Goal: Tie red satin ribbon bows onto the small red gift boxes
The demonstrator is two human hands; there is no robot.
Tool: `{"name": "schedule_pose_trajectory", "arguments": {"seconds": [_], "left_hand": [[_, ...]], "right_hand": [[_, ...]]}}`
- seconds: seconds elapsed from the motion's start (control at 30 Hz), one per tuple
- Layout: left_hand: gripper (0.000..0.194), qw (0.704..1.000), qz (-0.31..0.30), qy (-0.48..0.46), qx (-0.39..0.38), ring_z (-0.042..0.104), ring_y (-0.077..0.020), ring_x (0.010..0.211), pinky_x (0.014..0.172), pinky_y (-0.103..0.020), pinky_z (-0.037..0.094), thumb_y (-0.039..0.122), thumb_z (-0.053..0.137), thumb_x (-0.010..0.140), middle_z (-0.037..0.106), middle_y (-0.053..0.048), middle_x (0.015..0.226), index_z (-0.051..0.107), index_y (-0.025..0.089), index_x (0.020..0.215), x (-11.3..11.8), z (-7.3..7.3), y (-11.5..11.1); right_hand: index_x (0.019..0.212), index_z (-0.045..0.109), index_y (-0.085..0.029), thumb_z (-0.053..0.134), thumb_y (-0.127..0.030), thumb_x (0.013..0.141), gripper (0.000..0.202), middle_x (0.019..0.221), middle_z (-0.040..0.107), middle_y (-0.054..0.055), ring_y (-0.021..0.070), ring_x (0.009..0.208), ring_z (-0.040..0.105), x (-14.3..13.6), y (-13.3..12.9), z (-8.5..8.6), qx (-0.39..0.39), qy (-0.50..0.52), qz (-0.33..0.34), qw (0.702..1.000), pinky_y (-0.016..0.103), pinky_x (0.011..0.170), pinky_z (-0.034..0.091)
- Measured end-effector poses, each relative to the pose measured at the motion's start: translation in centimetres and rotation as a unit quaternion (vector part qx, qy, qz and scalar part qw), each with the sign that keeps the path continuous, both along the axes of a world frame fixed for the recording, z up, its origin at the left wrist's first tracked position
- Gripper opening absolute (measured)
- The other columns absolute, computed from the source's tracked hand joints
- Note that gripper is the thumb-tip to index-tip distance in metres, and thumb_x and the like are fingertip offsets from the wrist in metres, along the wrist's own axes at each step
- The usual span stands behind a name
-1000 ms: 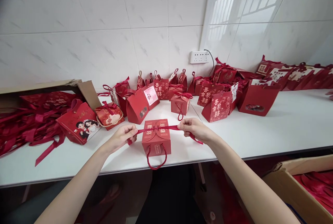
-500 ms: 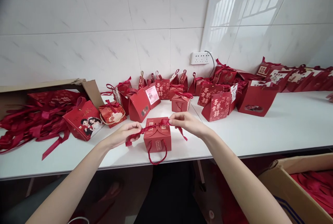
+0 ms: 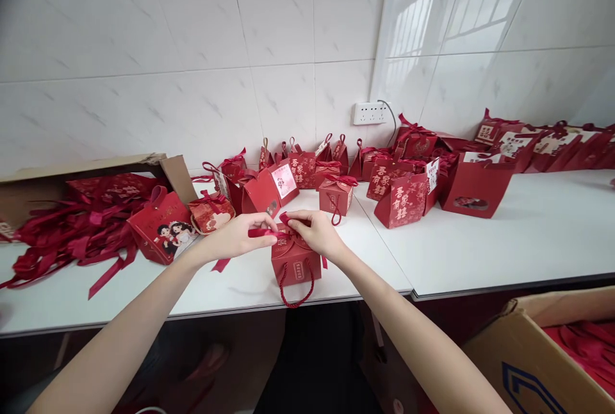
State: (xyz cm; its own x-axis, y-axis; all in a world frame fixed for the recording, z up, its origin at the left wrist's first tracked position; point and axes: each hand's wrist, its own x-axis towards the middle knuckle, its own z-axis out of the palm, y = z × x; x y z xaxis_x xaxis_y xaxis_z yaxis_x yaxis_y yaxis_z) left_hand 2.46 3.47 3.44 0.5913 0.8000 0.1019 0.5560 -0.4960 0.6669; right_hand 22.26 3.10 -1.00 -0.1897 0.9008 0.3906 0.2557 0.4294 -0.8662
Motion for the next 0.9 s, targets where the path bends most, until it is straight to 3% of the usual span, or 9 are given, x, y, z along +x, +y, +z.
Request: {"name": "schedule_pose_trajectory", "arguments": {"seconds": [0.17, 0.33, 0.47, 0.67, 0.77, 0.9], "left_hand": [[0.011, 0.997, 0.0, 0.038, 0.062, 0.05, -0.0134, 0.058, 0.053, -0.024, 0.032, 0.029, 0.06, 0.073, 0.062, 0.001, 0.071, 0.067, 0.021, 0.078, 0.3, 0.7, -0.2], [0.015, 0.99, 0.011, 0.037, 0.133, 0.048, -0.0123, 0.057, 0.054, -0.025, 0.03, 0.034, 0.06, 0.075, 0.059, -0.001, 0.086, 0.066, 0.021, 0.073, 0.7, 1.3, -0.3], [0.01, 0.989, -0.039, 0.05, 0.133, 0.049, -0.0142, 0.061, 0.056, -0.024, 0.03, 0.029, 0.061, 0.076, 0.058, 0.0, 0.076, 0.065, 0.021, 0.071, 1.6, 2.2, 0.1], [0.009, 0.981, -0.098, 0.071, 0.154, 0.052, -0.0156, 0.066, 0.06, -0.024, 0.031, 0.019, 0.058, 0.076, 0.06, 0.0, 0.071, 0.065, 0.021, 0.07, 3.7, 3.8, 1.4], [0.012, 0.989, -0.085, 0.035, 0.112, 0.055, -0.0158, 0.069, 0.064, -0.025, 0.035, 0.019, 0.054, 0.078, 0.064, 0.0, 0.075, 0.065, 0.02, 0.072, 4.0, 3.5, 2.5], [0.008, 0.996, -0.021, -0.039, 0.072, 0.056, -0.0154, 0.072, 0.068, -0.025, 0.038, 0.027, 0.058, 0.077, 0.065, 0.001, 0.079, 0.063, 0.02, 0.077, 3.4, 1.2, 3.7]], "right_hand": [[0.087, 0.062, -0.019, 0.056, -0.021, 0.075, 0.014, 0.087, 0.072, 0.004, 0.0201, 0.082, 0.066, 0.1, -0.1, -0.4, -0.029, 0.036, -0.011, 0.999, 0.036, 0.079, 0.049], [0.086, 0.058, -0.019, 0.059, -0.024, 0.073, 0.013, 0.081, 0.071, 0.002, 0.0165, 0.076, 0.066, 0.0, -0.1, -0.6, -0.07, 0.062, -0.01, 0.996, 0.031, 0.074, 0.05], [0.078, 0.064, -0.019, 0.057, -0.023, 0.074, 0.009, 0.083, 0.071, 0.003, 0.017, 0.078, 0.065, -0.1, -0.1, -0.4, -0.038, 0.034, 0.007, 0.999, 0.03, 0.076, 0.049], [0.072, 0.065, -0.018, 0.056, -0.022, 0.074, 0.011, 0.071, 0.068, 0.0, 0.0153, 0.066, 0.058, 0.0, -0.1, -0.5, -0.01, -0.028, -0.016, 0.999, 0.027, 0.063, 0.045], [0.069, 0.066, -0.018, 0.055, -0.02, 0.073, 0.012, 0.07, 0.068, 0.0, 0.0152, 0.066, 0.057, 0.1, -0.1, -0.7, -0.006, -0.034, -0.01, 0.999, 0.027, 0.064, 0.044], [0.069, 0.069, -0.019, 0.059, -0.024, 0.071, 0.012, 0.076, 0.07, 0.001, 0.0172, 0.071, 0.06, 0.1, -0.1, -0.9, -0.017, 0.006, -0.015, 1.0, 0.028, 0.069, 0.045]]}}
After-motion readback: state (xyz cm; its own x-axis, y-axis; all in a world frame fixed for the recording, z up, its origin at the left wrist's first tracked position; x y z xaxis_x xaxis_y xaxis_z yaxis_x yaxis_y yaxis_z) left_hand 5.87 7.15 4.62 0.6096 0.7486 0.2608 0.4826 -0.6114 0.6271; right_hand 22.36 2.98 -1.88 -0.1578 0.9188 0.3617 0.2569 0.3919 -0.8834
